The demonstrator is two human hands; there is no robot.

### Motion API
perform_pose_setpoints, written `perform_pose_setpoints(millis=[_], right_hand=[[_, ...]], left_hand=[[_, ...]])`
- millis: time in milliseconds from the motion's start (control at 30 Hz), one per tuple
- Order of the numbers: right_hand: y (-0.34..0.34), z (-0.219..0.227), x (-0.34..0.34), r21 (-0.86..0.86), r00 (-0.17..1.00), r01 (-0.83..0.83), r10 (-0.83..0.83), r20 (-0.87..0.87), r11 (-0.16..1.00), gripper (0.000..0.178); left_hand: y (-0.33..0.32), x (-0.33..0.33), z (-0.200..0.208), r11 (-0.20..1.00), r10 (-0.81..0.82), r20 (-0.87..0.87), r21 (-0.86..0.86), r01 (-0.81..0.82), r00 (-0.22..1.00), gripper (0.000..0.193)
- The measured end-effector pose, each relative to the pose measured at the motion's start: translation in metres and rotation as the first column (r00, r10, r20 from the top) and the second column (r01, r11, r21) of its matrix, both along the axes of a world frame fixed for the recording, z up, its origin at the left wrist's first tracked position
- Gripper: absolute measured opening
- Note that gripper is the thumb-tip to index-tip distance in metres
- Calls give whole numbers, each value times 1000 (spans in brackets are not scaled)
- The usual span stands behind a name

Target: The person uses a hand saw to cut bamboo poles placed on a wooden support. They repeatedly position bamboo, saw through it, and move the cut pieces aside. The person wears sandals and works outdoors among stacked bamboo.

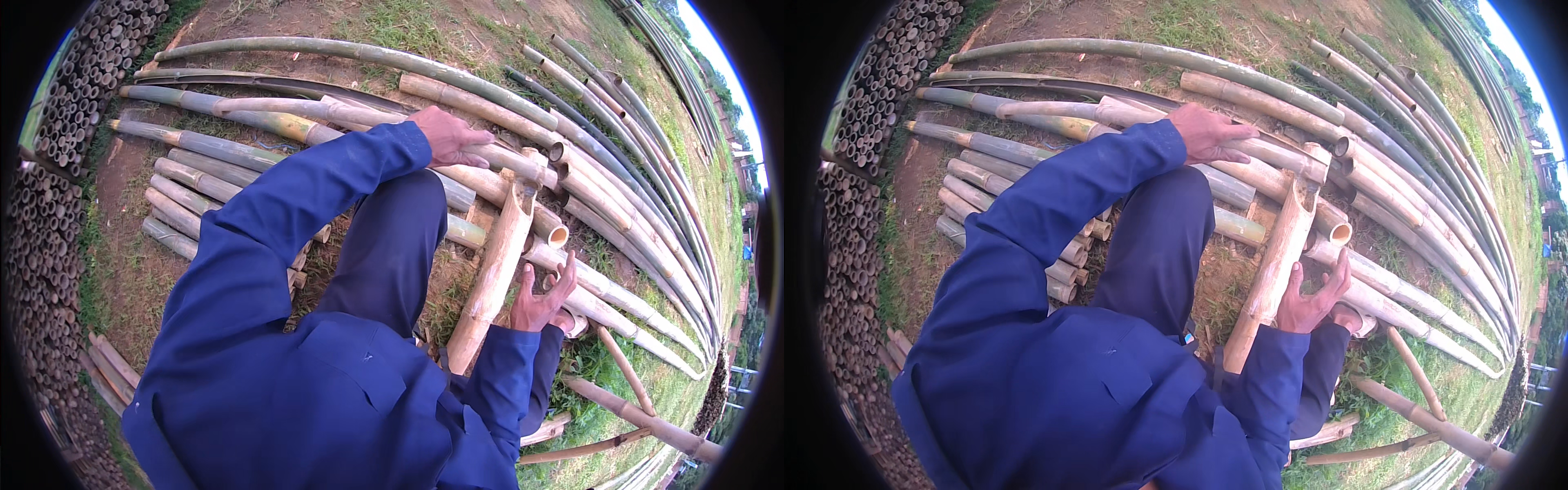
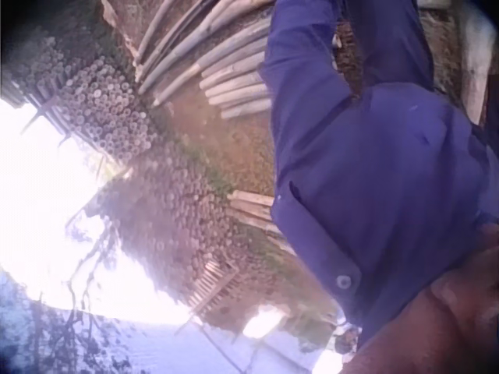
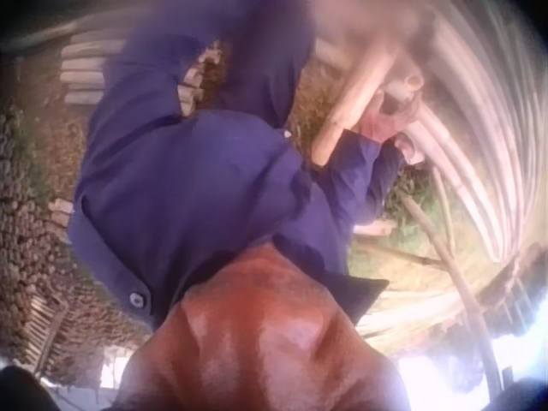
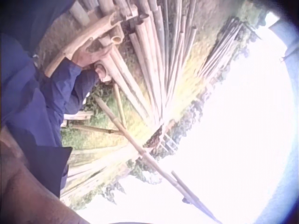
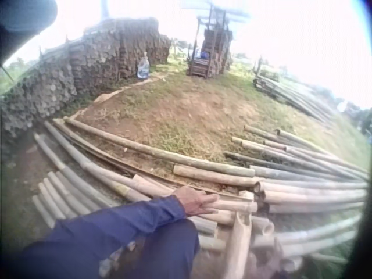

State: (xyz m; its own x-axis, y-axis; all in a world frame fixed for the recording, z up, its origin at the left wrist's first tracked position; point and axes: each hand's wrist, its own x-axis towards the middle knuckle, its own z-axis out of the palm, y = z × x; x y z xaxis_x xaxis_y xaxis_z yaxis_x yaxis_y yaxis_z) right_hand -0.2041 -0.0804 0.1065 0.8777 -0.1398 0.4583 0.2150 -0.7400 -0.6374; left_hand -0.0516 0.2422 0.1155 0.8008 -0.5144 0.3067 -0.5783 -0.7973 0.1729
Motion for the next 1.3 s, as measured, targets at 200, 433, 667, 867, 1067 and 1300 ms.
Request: perform_pose_setpoints(millis=[200,433,667,867,1067,1300], right_hand=[[-13,28,-9,-648,982,-26,-102,-160,762,86],[-61,-65,-63,-417,764,-218,-112,-635,882,26],[-70,-129,-93,-373,767,-223,-74,-638,901,20],[-67,-148,-106,-299,857,-228,45,-513,927,40],[-73,-160,-103,-330,882,-261,85,-463,907,38],[-71,-171,-94,-339,829,-311,79,-554,888,49]], left_hand=[[-126,-33,3,906,-405,-111,84,415,907,65],[-180,-105,-95,819,-472,-449,96,566,759,69],[-152,-50,-106,906,-297,-505,119,406,811,64],[-82,93,-111,972,189,-347,197,-126,918,70],[-36,143,-142,907,397,-276,263,-328,876,75],[-22,156,-167,887,449,-363,291,-358,817,30]])
